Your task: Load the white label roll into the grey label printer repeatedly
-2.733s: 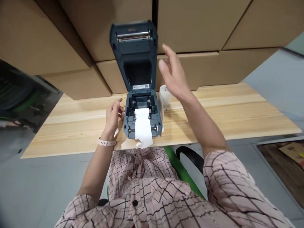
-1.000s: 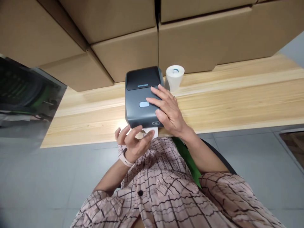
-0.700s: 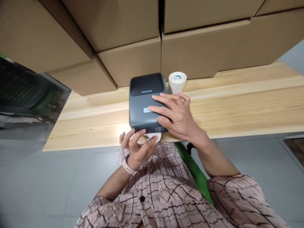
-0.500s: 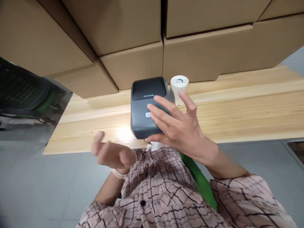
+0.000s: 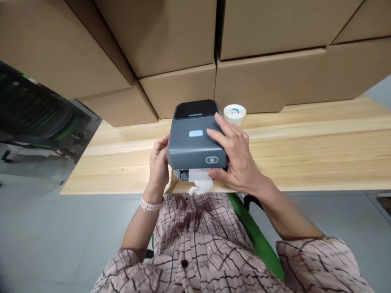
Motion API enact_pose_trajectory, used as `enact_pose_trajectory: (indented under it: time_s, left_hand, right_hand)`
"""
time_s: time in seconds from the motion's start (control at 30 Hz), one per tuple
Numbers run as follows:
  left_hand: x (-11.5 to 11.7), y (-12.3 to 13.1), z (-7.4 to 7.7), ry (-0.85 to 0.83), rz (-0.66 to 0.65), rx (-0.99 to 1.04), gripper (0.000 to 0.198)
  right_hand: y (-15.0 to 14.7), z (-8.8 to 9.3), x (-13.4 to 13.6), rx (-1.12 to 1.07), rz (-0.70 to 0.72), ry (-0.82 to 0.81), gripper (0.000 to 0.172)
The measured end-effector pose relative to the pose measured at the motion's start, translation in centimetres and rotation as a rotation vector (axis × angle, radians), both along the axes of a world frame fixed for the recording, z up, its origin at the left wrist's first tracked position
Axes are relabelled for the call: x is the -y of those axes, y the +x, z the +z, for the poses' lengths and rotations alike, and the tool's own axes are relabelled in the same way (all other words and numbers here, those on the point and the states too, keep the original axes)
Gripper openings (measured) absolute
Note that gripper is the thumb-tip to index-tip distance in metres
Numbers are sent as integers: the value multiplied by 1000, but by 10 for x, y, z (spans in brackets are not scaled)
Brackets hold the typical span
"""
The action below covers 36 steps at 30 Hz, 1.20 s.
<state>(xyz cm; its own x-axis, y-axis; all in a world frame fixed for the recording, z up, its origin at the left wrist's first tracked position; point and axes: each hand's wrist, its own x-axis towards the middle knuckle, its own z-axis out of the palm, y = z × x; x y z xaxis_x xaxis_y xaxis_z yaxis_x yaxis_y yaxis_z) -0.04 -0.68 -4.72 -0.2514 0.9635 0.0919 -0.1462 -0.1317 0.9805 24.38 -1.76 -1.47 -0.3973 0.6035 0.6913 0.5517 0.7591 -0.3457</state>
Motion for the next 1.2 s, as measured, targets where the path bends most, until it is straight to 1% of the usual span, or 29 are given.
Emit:
enact_pose_trajectory:
  time_s: [0.1, 0.17, 0.2, 0.27, 0.33, 0.4, 0.43, 0.5, 0.57, 0.6, 0.67, 0.7, 0.73, 0.8, 0.83, 0.87, 0.9, 0.93, 1.0, 1.03, 1.1, 1.2]
  left_hand:
    - [-20, 0, 4, -18, -102, 11, 29]
    - [-32, 1, 3, -18, -182, -5, 36]
    - [-36, 1, 1, -21, -216, -12, 45]
    - [-43, 0, -4, -26, -263, -24, 72]
    - [-47, -2, -9, -32, -300, -37, 100]
    - [-50, -4, -13, -38, -327, -42, 115]
    - [-50, -4, -15, -43, -334, -40, 119]
    - [-51, -5, -16, -57, -335, -30, 122]
    - [-51, -6, -16, -70, -329, -29, 121]
    - [-51, -6, -16, -72, -327, -32, 120]
    - [-50, -6, -14, -63, -332, -43, 117]
    - [-49, -6, -14, -55, -337, -47, 114]
    - [-49, -5, -13, -46, -338, -49, 112]
    - [-48, -5, -12, -38, -334, -47, 108]
    - [-48, -5, -12, -41, -330, -45, 107]
    - [-49, -4, -12, -45, -327, -44, 106]
    - [-49, -4, -12, -48, -327, -45, 106]
    - [-49, -4, -12, -48, -329, -47, 105]
    - [-50, -3, -13, -32, -327, -48, 104]
    - [-51, -3, -14, -22, -325, -48, 104]
    - [-51, -3, -15, -10, -317, -46, 105]
    - [-51, -4, -16, -15, -326, -53, 109]
  right_hand:
    - [-6, 18, -24, -78, 13, 54, 79]
    - [-13, 36, -44, -177, 18, 73, 78]
    - [-17, 46, -55, -232, 23, 70, 76]
    - [-24, 67, -77, -349, 23, 57, 71]
    - [-31, 85, -100, -441, 13, 41, 59]
    - [-36, 100, -126, -532, 4, 34, 52]
    - [-37, 105, -140, -569, -6, 38, 54]
    - [-38, 113, -165, -591, -41, 47, 70]
    - [-36, 118, -184, -540, -96, 47, 85]
    - [-35, 119, -189, -485, -116, 28, 89]
    - [-32, 119, -190, -388, -154, 18, 90]
    - [-31, 117, -186, -350, -184, 45, 88]
    - [-30, 113, -178, -321, -219, 102, 81]
    - [-29, 99, -156, -270, -266, 276, 60]
    - [-28, 90, -143, -212, -254, 343, 48]
    - [-28, 80, -130, -119, -212, 364, 41]
    - [-27, 69, -118, 7, -148, 328, 41]
    - [-27, 59, -108, 160, -62, 236, 45]
    - [-28, 41, -94, 429, 91, -18, 50]
    - [-29, 35, -91, 507, 142, -124, 51]
    - [-32, 27, -90, 563, 199, -247, 48]
    - [-37, 25, -96, 560, 212, -318, 41]
